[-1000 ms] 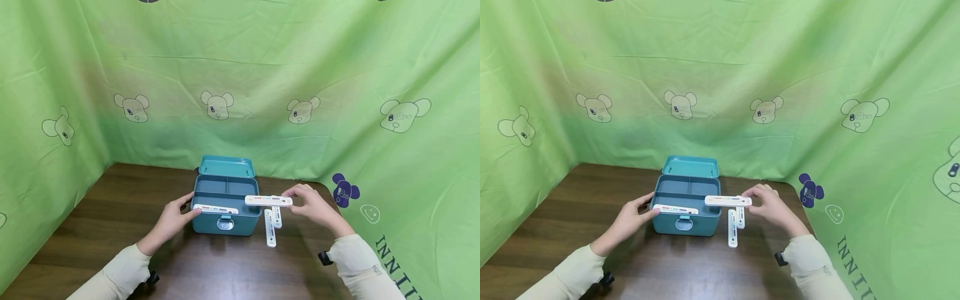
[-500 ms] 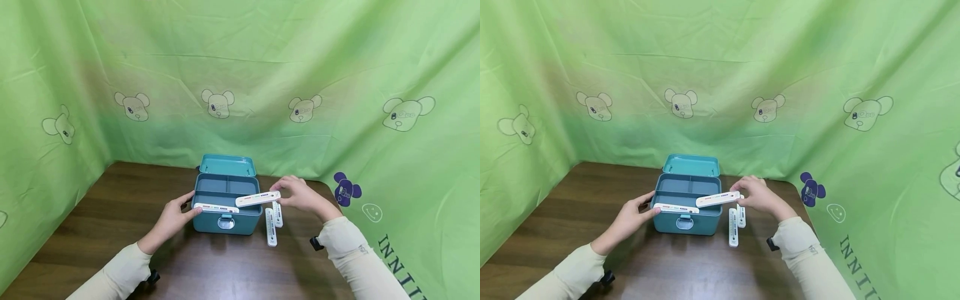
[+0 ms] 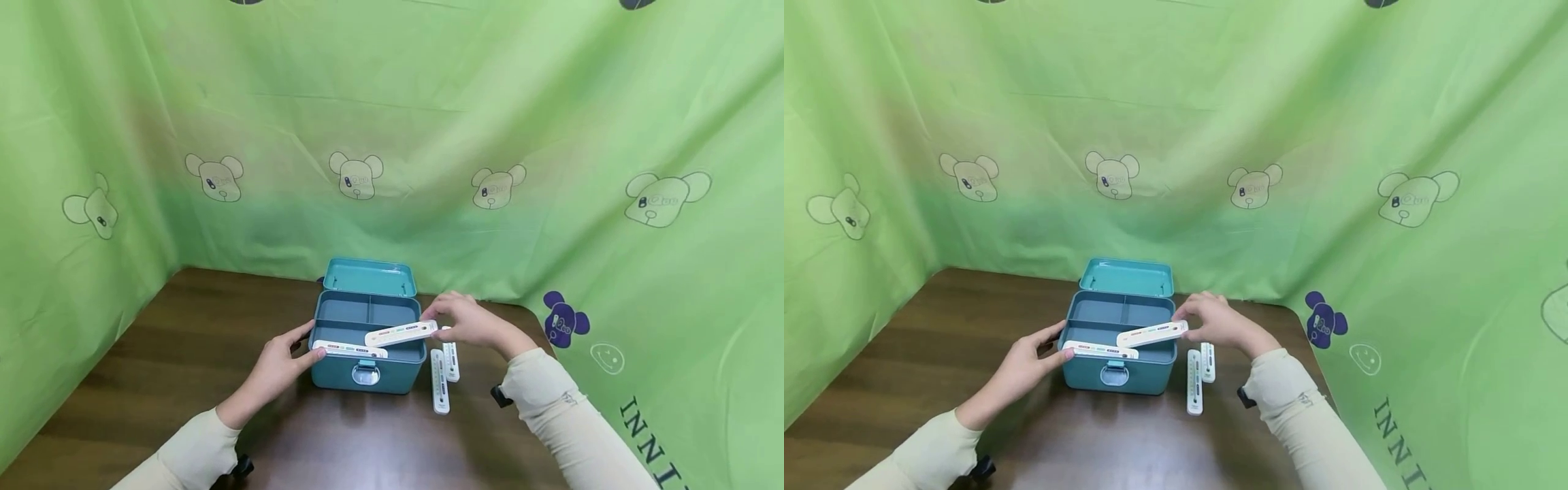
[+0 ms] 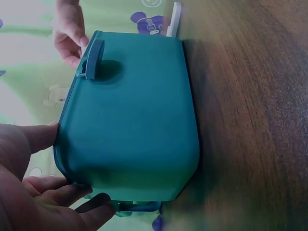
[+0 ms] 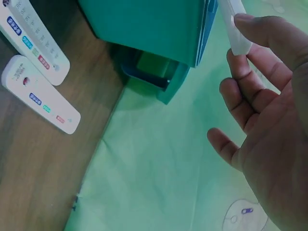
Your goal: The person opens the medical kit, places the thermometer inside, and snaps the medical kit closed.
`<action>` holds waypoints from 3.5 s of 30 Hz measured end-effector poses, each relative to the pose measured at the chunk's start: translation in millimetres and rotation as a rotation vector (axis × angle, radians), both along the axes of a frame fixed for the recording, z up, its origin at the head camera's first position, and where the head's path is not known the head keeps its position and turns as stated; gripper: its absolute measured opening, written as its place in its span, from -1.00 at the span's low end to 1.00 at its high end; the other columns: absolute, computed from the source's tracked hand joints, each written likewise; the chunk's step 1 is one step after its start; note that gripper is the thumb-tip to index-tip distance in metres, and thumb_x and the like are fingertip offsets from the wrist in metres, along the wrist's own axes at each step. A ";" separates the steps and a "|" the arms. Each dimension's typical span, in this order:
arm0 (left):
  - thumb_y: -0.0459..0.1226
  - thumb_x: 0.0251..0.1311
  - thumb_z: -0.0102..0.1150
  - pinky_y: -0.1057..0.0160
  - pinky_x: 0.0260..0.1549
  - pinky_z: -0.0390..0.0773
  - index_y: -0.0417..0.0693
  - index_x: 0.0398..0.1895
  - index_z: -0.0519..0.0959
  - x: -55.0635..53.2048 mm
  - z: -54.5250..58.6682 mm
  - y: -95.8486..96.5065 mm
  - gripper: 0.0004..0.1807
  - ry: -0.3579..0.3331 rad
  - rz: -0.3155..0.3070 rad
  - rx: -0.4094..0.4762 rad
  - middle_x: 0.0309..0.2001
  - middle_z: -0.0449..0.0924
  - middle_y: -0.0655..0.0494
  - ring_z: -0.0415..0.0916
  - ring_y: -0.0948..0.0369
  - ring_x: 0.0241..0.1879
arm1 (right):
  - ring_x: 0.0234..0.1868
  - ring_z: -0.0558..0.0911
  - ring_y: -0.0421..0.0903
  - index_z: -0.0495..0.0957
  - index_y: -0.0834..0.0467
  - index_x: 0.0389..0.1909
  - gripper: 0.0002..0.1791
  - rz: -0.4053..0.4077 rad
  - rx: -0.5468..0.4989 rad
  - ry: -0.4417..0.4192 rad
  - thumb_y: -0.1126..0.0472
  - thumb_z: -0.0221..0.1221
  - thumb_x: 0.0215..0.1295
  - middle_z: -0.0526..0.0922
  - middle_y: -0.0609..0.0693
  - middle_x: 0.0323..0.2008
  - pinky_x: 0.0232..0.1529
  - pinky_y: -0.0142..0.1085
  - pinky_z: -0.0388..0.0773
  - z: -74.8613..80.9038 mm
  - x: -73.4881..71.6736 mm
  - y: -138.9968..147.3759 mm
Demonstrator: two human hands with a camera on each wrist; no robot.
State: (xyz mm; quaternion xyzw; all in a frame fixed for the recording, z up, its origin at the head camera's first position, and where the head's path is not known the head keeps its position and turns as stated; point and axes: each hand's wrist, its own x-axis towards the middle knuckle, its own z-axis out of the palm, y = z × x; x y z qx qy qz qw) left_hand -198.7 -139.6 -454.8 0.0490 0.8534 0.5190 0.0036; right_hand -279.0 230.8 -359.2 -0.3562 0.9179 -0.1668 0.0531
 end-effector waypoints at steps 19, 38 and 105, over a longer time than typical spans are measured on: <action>-0.02 0.28 0.39 -0.14 0.23 0.53 -0.14 0.52 0.34 3.5 1.5 -1.2 -0.19 0.018 -0.012 -0.050 0.41 0.44 -0.20 0.44 -0.19 0.35 | 0.14 0.46 -0.05 0.72 -0.04 -0.01 -0.69 0.086 0.031 -0.032 0.17 0.44 0.21 0.65 -0.16 0.00 0.28 0.13 0.24 -5.4 -10.6 -33.4; -0.11 0.28 0.41 -0.14 0.22 0.55 -0.18 0.46 0.42 2.6 14.5 3.4 -0.27 0.028 -0.036 -0.141 0.38 0.49 -0.15 0.49 -0.17 0.31 | -0.06 0.47 -0.15 0.76 -0.04 -0.05 -0.71 0.124 0.108 0.153 0.07 0.46 0.21 0.61 -0.15 -0.23 0.29 0.14 0.18 -22.0 6.1 -63.3; 0.14 0.26 0.35 -0.20 0.32 0.44 -0.16 0.61 0.13 -7.1 13.2 0.5 0.02 0.062 -0.112 -0.256 0.57 0.17 -0.21 0.34 -0.24 0.41 | 0.11 0.56 0.08 0.69 0.18 0.08 -0.60 -0.302 -0.399 0.285 0.22 0.44 0.21 0.72 0.05 -0.02 0.19 0.06 0.32 -52.0 42.4 17.3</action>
